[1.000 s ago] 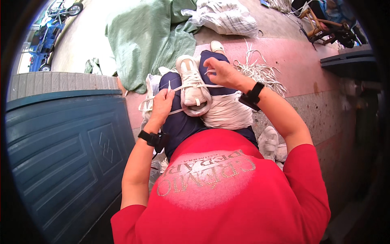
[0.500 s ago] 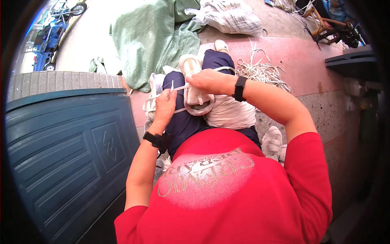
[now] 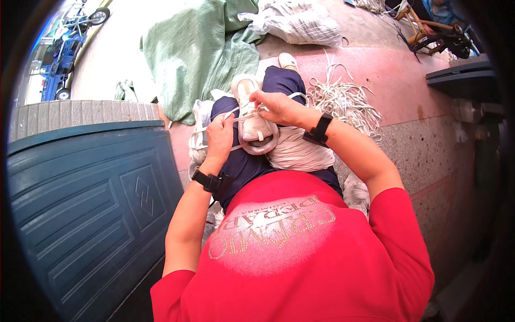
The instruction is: Threading and stitching white laces through shoe upper components in a production environment.
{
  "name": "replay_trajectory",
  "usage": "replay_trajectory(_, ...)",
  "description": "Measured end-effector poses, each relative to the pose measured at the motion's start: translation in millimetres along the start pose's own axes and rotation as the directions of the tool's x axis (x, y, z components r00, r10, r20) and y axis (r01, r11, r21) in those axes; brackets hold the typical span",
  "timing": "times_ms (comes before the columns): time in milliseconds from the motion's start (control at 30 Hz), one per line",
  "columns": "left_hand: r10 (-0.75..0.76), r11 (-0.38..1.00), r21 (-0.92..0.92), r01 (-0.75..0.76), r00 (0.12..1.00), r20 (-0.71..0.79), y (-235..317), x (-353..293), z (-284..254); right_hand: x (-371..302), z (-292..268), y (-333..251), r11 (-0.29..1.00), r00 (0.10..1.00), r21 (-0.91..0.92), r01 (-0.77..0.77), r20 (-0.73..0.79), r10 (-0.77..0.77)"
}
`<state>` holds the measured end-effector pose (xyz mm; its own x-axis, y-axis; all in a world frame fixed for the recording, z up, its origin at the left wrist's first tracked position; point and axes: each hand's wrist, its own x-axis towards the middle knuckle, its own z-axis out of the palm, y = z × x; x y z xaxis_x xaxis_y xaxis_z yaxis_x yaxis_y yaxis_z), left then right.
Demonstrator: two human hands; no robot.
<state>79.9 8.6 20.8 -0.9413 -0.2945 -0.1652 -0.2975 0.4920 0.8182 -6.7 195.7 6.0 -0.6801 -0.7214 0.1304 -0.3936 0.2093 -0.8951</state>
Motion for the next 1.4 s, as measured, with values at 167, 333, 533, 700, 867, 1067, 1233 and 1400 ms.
replay_trajectory(167, 0.259, 0.938, 0.249, -0.243, 0.965, -0.036, -2.1, -2.7, -3.3, 3.1, -0.5, 11.0, 0.969, 0.989, -0.198, 0.147, 0.047, -0.141)
replay_trajectory(333, 0.273, 0.954, 0.141, -0.266, 0.961, -0.036, -6.4, -2.7, -0.9, 1.4, -4.3, 12.6, 0.978, 0.99, -0.158, 0.139, 0.009, -0.139)
replay_trajectory(533, 0.253, 0.962, 0.103, -0.251, 0.967, -0.008, -1.6, -3.0, 6.6, 3.6, -9.3, -4.1, 0.972, 0.984, -0.185, 0.145, 0.133, -0.122)
replay_trajectory(700, 0.305, 0.938, 0.162, -0.307, 0.952, 0.042, -15.7, 0.0, 5.7, 7.2, -8.2, 1.3, 0.976, 0.97, -0.186, 0.109, 0.233, -0.064)
replay_trajectory(867, 0.123, 0.991, 0.037, -0.127, 0.989, 0.076, -6.8, -5.2, 4.1, -2.1, -11.0, 18.9, 0.979, 0.986, 0.138, -0.15, 0.095, 0.138)
replay_trajectory(1067, 0.228, 0.954, 0.17, -0.247, 0.966, 0.125, 0.5, 0.7, 0.8, 10.3, -5.9, 11.5, 0.994, 0.992, 0.011, 0.104, 0.07, -0.105)
replay_trajectory(1233, 0.32, 0.918, 0.183, -0.352, 0.93, 0.182, 1.2, -0.2, 7.6, 5.7, 1.6, 24.1, 0.999, 0.998, 0.011, 0.044, 0.038, -0.044)
replay_trajectory(1400, 0.296, 0.898, 0.27, -0.348, 0.931, 0.214, 17.3, 2.6, -3.7, 9.0, -3.6, 27.6, 0.979, 0.986, 0.169, -0.118, 0.14, 0.095)
